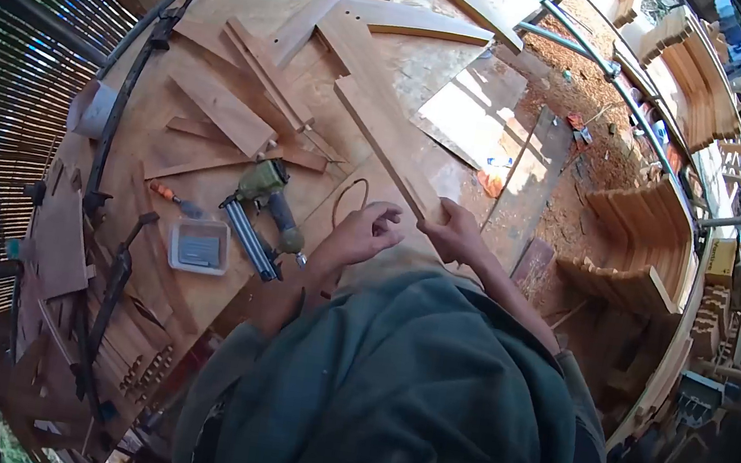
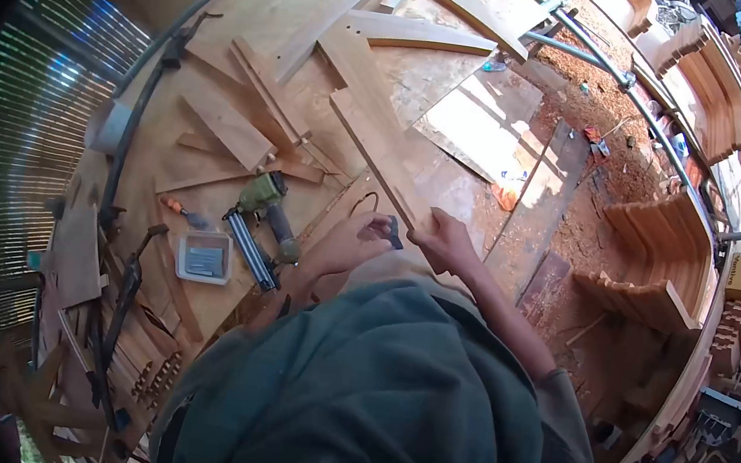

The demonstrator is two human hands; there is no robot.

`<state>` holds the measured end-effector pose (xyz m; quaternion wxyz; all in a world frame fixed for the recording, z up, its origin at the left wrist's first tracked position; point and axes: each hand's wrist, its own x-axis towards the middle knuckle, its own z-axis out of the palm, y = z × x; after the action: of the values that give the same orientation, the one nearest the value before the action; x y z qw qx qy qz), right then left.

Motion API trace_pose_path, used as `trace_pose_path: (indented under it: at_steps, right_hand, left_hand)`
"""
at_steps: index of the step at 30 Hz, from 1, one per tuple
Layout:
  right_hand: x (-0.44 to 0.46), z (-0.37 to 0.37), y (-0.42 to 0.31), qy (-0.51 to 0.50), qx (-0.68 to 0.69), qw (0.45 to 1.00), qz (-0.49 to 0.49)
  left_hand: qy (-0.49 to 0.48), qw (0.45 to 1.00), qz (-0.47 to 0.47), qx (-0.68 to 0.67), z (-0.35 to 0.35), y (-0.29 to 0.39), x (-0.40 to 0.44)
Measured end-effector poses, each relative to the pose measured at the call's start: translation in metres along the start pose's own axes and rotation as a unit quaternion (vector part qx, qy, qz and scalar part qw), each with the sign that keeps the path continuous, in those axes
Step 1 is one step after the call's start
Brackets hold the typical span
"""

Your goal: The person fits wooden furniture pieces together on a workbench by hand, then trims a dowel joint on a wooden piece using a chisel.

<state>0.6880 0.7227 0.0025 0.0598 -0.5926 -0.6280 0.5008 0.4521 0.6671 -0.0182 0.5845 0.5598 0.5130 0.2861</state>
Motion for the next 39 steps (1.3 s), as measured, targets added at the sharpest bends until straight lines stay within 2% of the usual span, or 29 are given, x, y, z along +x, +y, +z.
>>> trace_pose_path:
  at_steps: [1, 4, 5, 6, 8, 10, 11, 12, 13, 14, 15, 16, 17, 19, 22, 23, 26, 28, 30, 31, 34, 36, 38, 39]
  right_hand:
    - [0.029, 0.005, -0.010, -0.010, -0.002, 1.000, -0.016]
    - [0.090, 0.018, -0.043, -0.058, -0.017, 0.997, -0.042]
    - [0.103, 0.023, -0.048, -0.083, -0.024, 0.995, -0.044]
    - [0.114, 0.027, -0.050, -0.068, -0.043, 0.993, -0.083]
    - [0.138, 0.042, -0.056, -0.051, -0.079, 0.980, -0.175]
    - [0.150, 0.039, -0.065, -0.120, -0.117, 0.962, -0.215]
    - [0.160, 0.037, -0.052, -0.105, -0.157, 0.934, -0.304]
    - [0.166, 0.031, -0.052, -0.085, -0.171, 0.918, -0.348]
    - [0.171, 0.022, -0.056, -0.103, -0.154, 0.920, -0.347]
    - [0.171, 0.008, -0.064, -0.147, -0.108, 0.940, -0.289]
    - [0.178, -0.002, -0.058, -0.174, -0.050, 0.945, -0.273]
    - [0.187, -0.010, -0.047, -0.234, 0.098, 0.945, -0.206]
    - [0.195, -0.024, -0.034, -0.247, 0.103, 0.943, -0.200]
    - [0.211, -0.055, -0.006, -0.235, 0.099, 0.945, -0.207]
    - [0.240, -0.108, 0.059, -0.245, -0.054, 0.936, -0.246]
    - [0.250, -0.126, 0.089, -0.227, -0.130, 0.941, -0.216]
    - [0.259, -0.177, 0.214, -0.117, -0.192, 0.970, -0.094]
    - [0.240, -0.206, 0.320, -0.003, -0.131, 0.991, -0.001]
    - [0.199, -0.228, 0.438, 0.070, -0.117, 0.988, 0.077]
    - [0.170, -0.241, 0.473, 0.087, -0.071, 0.983, 0.143]
    - [0.048, -0.243, 0.560, 0.124, -0.006, 0.932, 0.342]
    - [-0.028, -0.224, 0.612, 0.036, -0.104, 0.936, 0.335]
    - [-0.080, -0.190, 0.628, 0.070, -0.057, 0.882, 0.462]
    - [-0.090, -0.172, 0.639, 0.033, -0.001, 0.871, 0.490]
  left_hand:
    - [0.030, 0.998, 0.022, -0.048, -0.013, 0.023, 0.001]
    - [0.119, 0.955, 0.199, -0.187, -0.053, 0.078, -0.008]
    - [0.159, 0.930, 0.281, -0.174, -0.066, 0.100, -0.015]
    - [0.202, 0.898, 0.361, -0.154, -0.080, 0.122, -0.019]
    - [0.267, 0.781, 0.554, -0.112, -0.095, 0.160, -0.022]
    - [0.358, 0.707, 0.606, -0.073, -0.091, 0.209, -0.030]
    - [0.392, 0.684, 0.613, -0.057, -0.086, 0.224, -0.033]
    - [0.420, 0.665, 0.616, -0.042, -0.079, 0.240, -0.035]
    - [0.445, 0.649, 0.617, -0.024, -0.072, 0.252, -0.036]
    - [0.465, 0.637, 0.615, -0.010, -0.063, 0.263, -0.035]
    - [0.482, 0.628, 0.611, 0.002, -0.053, 0.273, -0.033]
    - [0.496, 0.620, 0.608, 0.009, -0.043, 0.282, -0.028]
    - [0.506, 0.616, 0.604, 0.009, -0.032, 0.291, -0.021]
    - [0.509, 0.620, 0.597, -0.005, -0.011, 0.311, 0.000]
    - [0.484, 0.665, 0.566, -0.064, 0.026, 0.338, 0.042]
    - [0.468, 0.688, 0.547, -0.091, 0.039, 0.346, 0.057]
    - [0.411, 0.759, 0.479, -0.160, 0.081, 0.368, 0.098]
    - [0.375, 0.804, 0.422, -0.186, 0.105, 0.375, 0.123]
    - [0.332, 0.844, 0.373, -0.196, 0.123, 0.373, 0.149]
    - [0.267, 0.855, 0.400, -0.196, 0.121, 0.362, 0.165]
    - [0.093, 0.869, 0.438, -0.209, 0.120, 0.340, 0.201]
    - [0.001, 0.872, 0.440, -0.212, 0.124, 0.334, 0.223]
    - [-0.046, 0.866, 0.449, -0.216, 0.138, 0.320, 0.252]
    - [-0.063, 0.868, 0.440, -0.220, 0.145, 0.315, 0.264]
